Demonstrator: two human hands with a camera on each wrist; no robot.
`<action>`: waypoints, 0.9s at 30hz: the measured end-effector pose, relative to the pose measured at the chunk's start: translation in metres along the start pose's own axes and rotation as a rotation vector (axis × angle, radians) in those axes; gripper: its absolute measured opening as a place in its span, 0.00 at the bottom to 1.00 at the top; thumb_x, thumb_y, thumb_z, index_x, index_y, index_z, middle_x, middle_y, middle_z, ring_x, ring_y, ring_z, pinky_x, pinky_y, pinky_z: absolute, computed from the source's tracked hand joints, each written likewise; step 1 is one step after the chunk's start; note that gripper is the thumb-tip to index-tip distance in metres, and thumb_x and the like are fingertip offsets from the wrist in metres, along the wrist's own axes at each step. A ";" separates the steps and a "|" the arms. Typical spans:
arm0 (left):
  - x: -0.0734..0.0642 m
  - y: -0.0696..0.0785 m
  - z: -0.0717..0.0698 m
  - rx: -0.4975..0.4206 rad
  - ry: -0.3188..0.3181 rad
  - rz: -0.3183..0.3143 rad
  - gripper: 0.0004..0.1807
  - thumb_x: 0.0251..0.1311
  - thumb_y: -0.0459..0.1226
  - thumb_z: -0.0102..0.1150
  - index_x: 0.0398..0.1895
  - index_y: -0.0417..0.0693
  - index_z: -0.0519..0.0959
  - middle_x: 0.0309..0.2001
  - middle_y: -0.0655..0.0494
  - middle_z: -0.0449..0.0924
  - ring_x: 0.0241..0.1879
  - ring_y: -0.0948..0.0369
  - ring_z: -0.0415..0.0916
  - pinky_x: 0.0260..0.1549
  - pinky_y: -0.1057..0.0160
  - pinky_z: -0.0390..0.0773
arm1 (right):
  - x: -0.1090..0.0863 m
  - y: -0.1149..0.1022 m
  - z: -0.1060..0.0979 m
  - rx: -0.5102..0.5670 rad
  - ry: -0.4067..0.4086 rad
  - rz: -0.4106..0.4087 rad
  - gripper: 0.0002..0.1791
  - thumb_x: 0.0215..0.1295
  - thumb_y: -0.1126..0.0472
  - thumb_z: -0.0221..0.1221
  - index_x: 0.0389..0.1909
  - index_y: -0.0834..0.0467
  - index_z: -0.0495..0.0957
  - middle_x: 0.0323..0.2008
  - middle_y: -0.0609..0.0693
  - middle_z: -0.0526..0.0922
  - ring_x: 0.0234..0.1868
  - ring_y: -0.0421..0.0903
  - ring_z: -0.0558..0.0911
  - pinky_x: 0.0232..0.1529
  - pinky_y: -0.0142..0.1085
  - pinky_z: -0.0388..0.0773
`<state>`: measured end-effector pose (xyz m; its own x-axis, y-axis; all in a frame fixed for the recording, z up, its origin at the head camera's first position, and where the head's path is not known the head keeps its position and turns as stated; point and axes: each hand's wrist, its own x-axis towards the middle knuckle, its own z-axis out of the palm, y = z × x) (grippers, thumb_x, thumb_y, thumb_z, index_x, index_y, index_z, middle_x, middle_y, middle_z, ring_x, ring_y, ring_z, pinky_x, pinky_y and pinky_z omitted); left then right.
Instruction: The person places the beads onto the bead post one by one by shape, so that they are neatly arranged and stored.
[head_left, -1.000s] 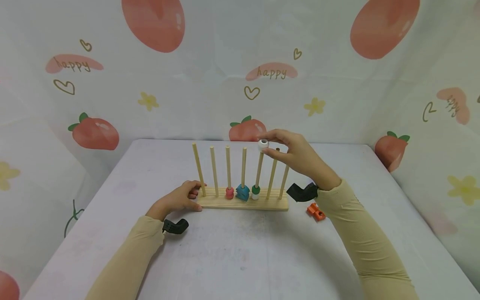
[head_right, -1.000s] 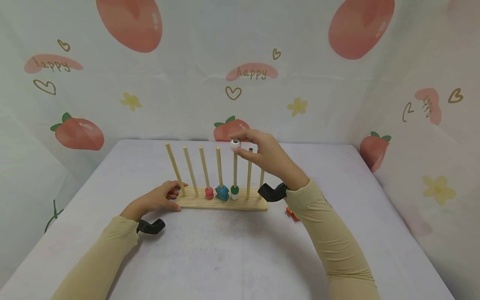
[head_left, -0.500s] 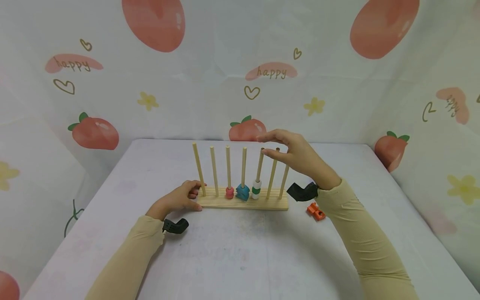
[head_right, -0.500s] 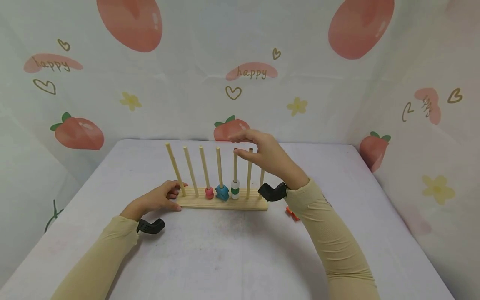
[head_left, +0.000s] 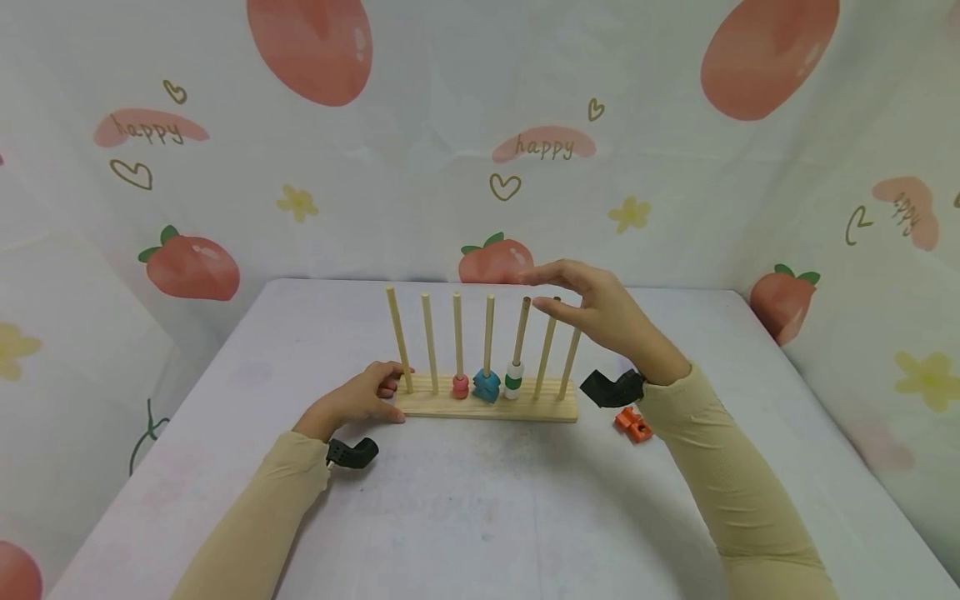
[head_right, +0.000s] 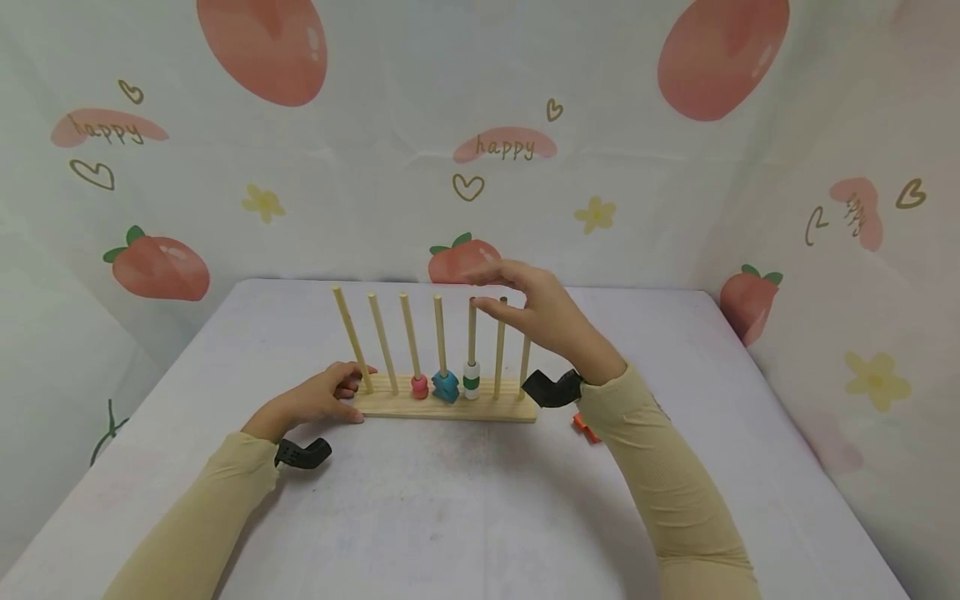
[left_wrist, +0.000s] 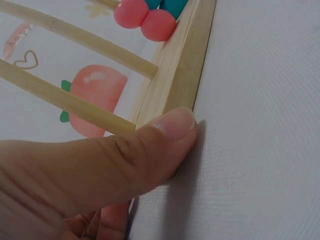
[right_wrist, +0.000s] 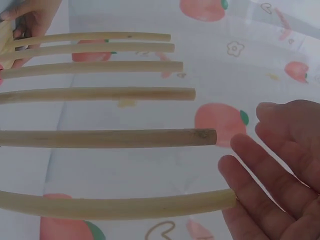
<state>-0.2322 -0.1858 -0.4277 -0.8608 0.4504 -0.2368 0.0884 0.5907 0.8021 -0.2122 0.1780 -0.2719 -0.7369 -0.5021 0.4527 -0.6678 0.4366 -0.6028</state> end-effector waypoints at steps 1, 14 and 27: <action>0.000 0.000 0.000 0.000 -0.001 0.002 0.42 0.45 0.31 0.75 0.64 0.33 0.64 0.52 0.41 0.61 0.51 0.51 0.63 0.55 0.52 0.66 | -0.002 0.000 -0.001 -0.015 0.015 -0.004 0.17 0.65 0.63 0.61 0.55 0.57 0.77 0.54 0.50 0.81 0.57 0.43 0.77 0.54 0.34 0.74; 0.001 -0.002 0.000 0.002 0.004 -0.016 0.42 0.45 0.31 0.75 0.65 0.35 0.64 0.53 0.41 0.61 0.51 0.51 0.63 0.55 0.52 0.66 | -0.034 0.008 -0.007 0.045 0.237 -0.102 0.27 0.58 0.77 0.61 0.60 0.61 0.73 0.58 0.54 0.77 0.60 0.37 0.75 0.63 0.29 0.67; 0.002 -0.002 0.000 0.012 0.004 -0.014 0.42 0.45 0.32 0.75 0.64 0.34 0.64 0.52 0.41 0.62 0.51 0.51 0.63 0.55 0.53 0.67 | -0.082 0.026 -0.016 0.099 0.358 0.109 0.22 0.61 0.76 0.58 0.58 0.65 0.73 0.55 0.44 0.79 0.56 0.33 0.77 0.59 0.22 0.68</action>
<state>-0.2335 -0.1860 -0.4298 -0.8639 0.4398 -0.2455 0.0828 0.6047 0.7921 -0.1709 0.2424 -0.3141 -0.8048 -0.1563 0.5726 -0.5829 0.3905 -0.7126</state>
